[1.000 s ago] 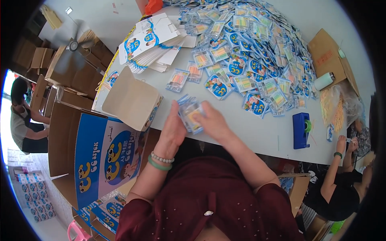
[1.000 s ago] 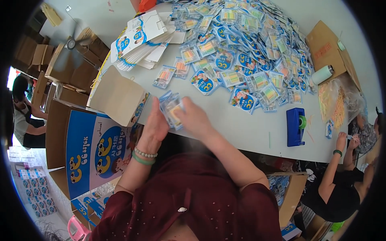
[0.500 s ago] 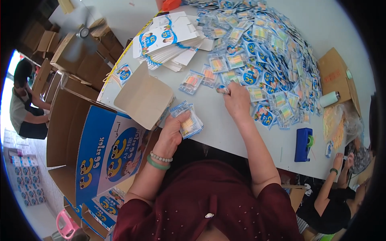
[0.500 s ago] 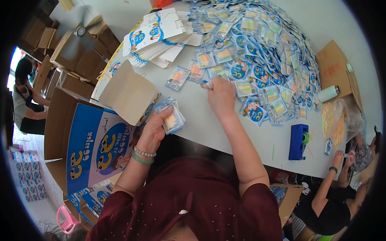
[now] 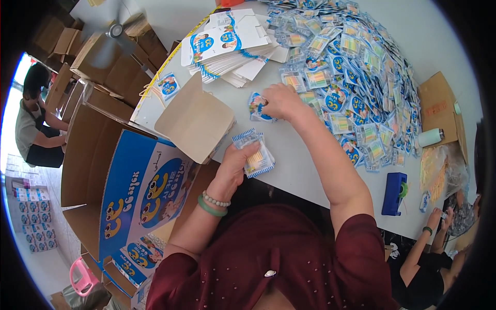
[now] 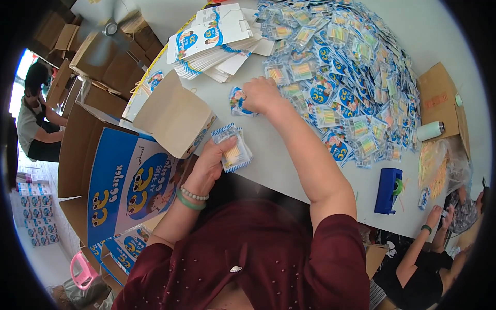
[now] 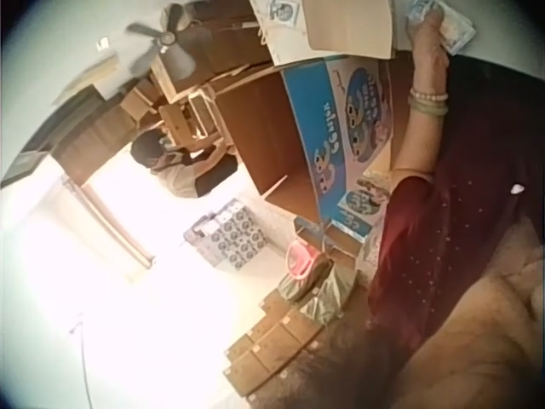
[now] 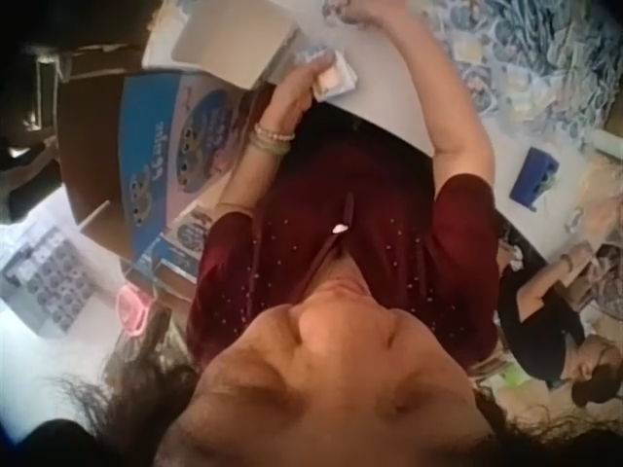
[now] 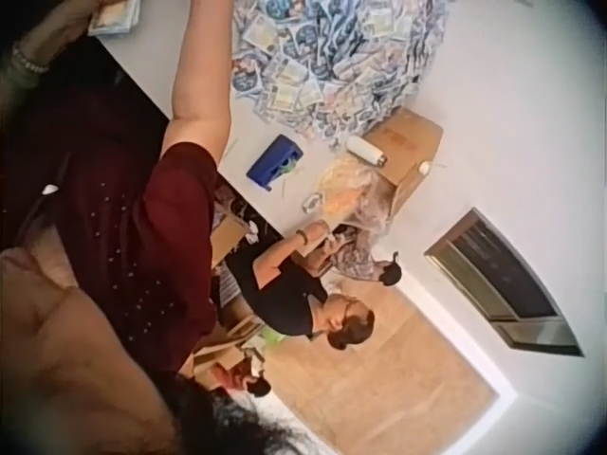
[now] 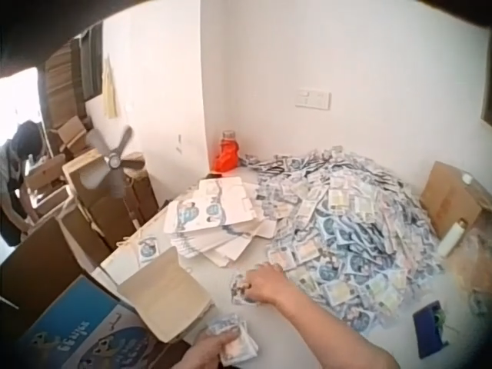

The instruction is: Folding cardboard boxes and filling them with small blue and white packets.

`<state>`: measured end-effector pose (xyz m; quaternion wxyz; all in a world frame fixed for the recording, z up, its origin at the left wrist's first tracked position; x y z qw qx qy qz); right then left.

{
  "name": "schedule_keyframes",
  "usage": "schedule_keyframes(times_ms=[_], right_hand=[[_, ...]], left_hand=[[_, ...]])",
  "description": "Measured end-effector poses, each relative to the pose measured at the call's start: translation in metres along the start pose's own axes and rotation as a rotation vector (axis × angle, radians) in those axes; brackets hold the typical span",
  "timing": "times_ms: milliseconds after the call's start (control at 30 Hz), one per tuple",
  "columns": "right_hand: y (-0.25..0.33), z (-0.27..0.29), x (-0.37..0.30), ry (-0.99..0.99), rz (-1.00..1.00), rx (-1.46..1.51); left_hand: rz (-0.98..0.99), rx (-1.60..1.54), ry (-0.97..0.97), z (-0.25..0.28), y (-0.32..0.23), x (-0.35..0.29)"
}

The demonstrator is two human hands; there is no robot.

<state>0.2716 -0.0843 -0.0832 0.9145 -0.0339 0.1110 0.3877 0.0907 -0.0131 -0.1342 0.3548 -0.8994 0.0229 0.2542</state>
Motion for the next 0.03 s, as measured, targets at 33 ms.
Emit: schedule_keyframes(times_ms=[33], right_hand=[[0.0013,0.0028,-0.0092,0.012,-0.020,-0.012]], left_hand=[[-0.010,0.023,0.010,0.0030,0.0016,0.0018]])
Point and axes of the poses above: each hand's wrist, its own x-axis towards the middle knuckle, its own z-axis out of the back of the hand, y = z × x, the point moved 3 cm from there along x, towards the middle knuckle, and after that the axes turned 7 degrees about -x, right-handed, at the moved point
